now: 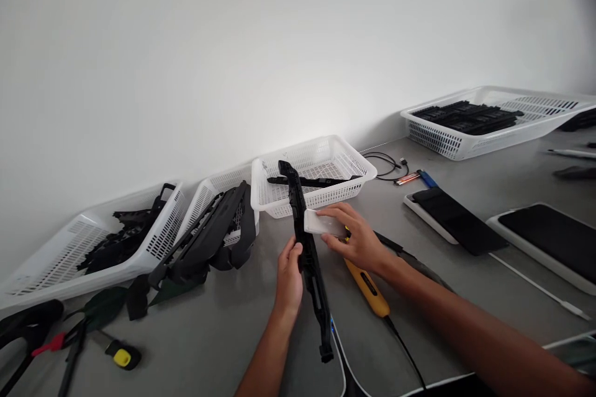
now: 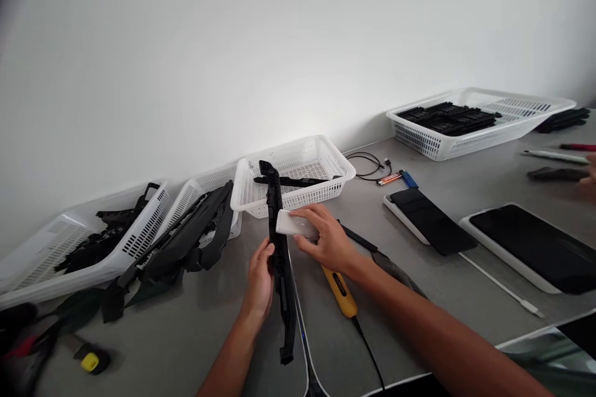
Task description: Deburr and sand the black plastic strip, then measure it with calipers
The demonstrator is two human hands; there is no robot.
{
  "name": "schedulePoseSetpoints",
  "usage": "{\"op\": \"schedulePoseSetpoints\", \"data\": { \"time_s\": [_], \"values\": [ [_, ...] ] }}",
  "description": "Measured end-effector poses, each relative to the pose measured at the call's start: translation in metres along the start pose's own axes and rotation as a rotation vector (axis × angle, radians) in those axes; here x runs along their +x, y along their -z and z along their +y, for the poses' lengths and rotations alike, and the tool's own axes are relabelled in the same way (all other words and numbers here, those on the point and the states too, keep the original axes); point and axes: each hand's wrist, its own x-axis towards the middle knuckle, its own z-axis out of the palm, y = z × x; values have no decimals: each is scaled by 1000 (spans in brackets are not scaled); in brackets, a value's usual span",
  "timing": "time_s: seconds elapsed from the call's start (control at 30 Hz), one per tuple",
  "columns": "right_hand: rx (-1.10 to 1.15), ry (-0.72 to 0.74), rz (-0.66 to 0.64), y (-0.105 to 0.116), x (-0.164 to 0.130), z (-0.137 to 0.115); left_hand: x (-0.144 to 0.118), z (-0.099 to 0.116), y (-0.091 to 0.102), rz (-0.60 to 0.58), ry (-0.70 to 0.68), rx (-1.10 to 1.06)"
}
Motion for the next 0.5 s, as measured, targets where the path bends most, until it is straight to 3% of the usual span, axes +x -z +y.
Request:
{"op": "schedulePoseSetpoints", "data": {
  "time_s": [0.13, 0.27, 0.33, 0.5],
  "values": [
    [12, 23, -109, -2, -1, -1, -6, 6, -3, 9, 0, -38],
    [-19, -58, -17, 1, 1, 3, -9, 14, -5, 55, -17, -45],
    [1, -28, -11, 3, 1, -1, -8, 15, -5, 32, -3, -76],
    [5, 59, -137, -1, 0, -12, -9, 12, -5, -65, -6, -150]
  ]
}}
